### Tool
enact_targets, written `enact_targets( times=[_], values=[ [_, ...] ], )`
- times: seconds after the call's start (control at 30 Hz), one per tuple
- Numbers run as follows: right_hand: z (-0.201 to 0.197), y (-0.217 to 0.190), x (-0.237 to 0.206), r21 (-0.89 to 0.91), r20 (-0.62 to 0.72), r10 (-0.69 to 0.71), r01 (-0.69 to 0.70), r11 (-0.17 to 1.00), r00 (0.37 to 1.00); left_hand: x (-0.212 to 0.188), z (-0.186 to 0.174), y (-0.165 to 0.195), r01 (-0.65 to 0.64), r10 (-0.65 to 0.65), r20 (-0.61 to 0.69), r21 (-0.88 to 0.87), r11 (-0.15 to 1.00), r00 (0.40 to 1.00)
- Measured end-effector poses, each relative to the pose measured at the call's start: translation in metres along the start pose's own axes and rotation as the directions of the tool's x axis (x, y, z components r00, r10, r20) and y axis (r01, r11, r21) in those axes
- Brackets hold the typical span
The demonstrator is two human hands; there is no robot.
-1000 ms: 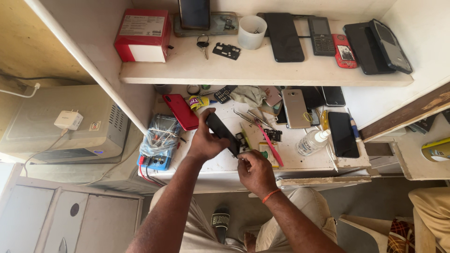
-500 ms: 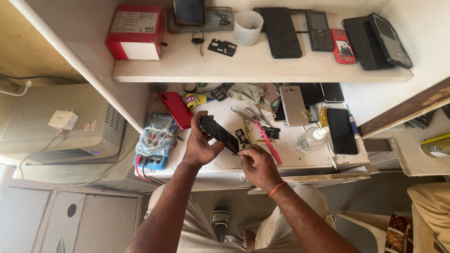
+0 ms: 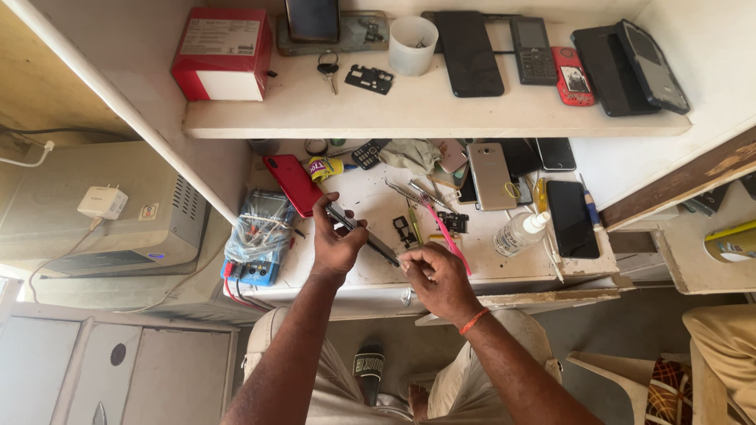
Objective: The person pries open the back cover of a smartphone at a cluttered repair workbench, works on the internal components with small hand tools, then powers the phone on and holds it up while tapping the screen to test it.
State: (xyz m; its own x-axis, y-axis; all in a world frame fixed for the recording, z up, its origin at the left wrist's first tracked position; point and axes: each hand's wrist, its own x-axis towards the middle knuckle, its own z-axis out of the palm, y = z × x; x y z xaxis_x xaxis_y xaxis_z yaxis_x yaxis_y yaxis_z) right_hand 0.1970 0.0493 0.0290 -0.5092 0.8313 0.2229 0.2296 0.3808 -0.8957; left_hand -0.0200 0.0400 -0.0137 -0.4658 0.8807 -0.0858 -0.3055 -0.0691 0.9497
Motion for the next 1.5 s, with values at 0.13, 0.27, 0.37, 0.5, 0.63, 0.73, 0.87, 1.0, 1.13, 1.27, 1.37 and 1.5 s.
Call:
enact_targets(
  times=[0.13,0.27,0.37,0.5,0.63,0.73,0.87,1.0,1.13,1.27,1.37,1.5],
  values=[
    [0.005,-0.013,0.006,-0.058,-0.032,-0.059,0.057,0.997,0.998,0.001,0.002,0.003,0.004,-0.004,-0.013,0.042,0.999,1.0],
    [0.006,-0.023,0.012,-0.117,-0.012,-0.073,0.071,0.991,0.997,-0.001,0.005,0.009,0.013,-0.012,-0.022,0.07,0.997,1.0],
    [0.006,-0.027,0.015,-0.158,0.0,-0.057,0.056,0.986,0.998,-0.002,0.009,0.012,0.005,-0.003,-0.022,0.085,0.996,1.0],
    [0.005,-0.03,0.018,-0.214,-0.007,-0.122,0.118,0.97,0.993,-0.004,0.015,0.017,-0.01,0.015,-0.032,0.15,0.989,0.999],
    [0.004,-0.033,0.021,-0.284,-0.014,-0.131,0.122,0.951,0.991,-0.006,0.021,0.026,-0.006,0.015,-0.039,0.223,0.975,0.999],
    [0.004,-0.036,0.022,-0.321,-0.024,-0.158,0.142,0.936,0.987,-0.008,0.023,0.032,0.033,-0.019,-0.053,0.277,0.96,0.998],
    [0.005,-0.039,0.024,-0.366,0.001,-0.163,0.152,0.918,0.987,-0.009,0.024,0.037,0.031,-0.02,-0.043,0.286,0.958,0.999],
    [0.007,-0.038,0.025,-0.437,0.006,-0.202,0.184,0.881,0.979,-0.008,0.025,0.037,0.016,-0.006,-0.033,0.312,0.95,0.999],
    [0.009,-0.037,0.028,-0.496,-0.047,-0.268,0.21,0.842,0.962,-0.003,0.024,0.039,0.047,-0.05,0.0,0.345,0.938,0.999],
    [0.011,-0.037,0.03,-0.45,-0.086,-0.205,0.146,0.881,0.975,0.001,0.023,0.04,0.055,-0.067,0.021,0.36,0.931,0.998],
    [0.013,-0.037,0.029,-0.441,-0.096,-0.164,0.105,0.891,0.982,-0.001,0.025,0.04,0.033,-0.05,0.041,0.337,0.941,0.998],
    [0.014,-0.038,0.029,-0.444,-0.117,-0.183,0.113,0.889,0.976,-0.005,0.03,0.041,0.021,-0.026,0.014,0.315,0.949,1.0]
  ],
)
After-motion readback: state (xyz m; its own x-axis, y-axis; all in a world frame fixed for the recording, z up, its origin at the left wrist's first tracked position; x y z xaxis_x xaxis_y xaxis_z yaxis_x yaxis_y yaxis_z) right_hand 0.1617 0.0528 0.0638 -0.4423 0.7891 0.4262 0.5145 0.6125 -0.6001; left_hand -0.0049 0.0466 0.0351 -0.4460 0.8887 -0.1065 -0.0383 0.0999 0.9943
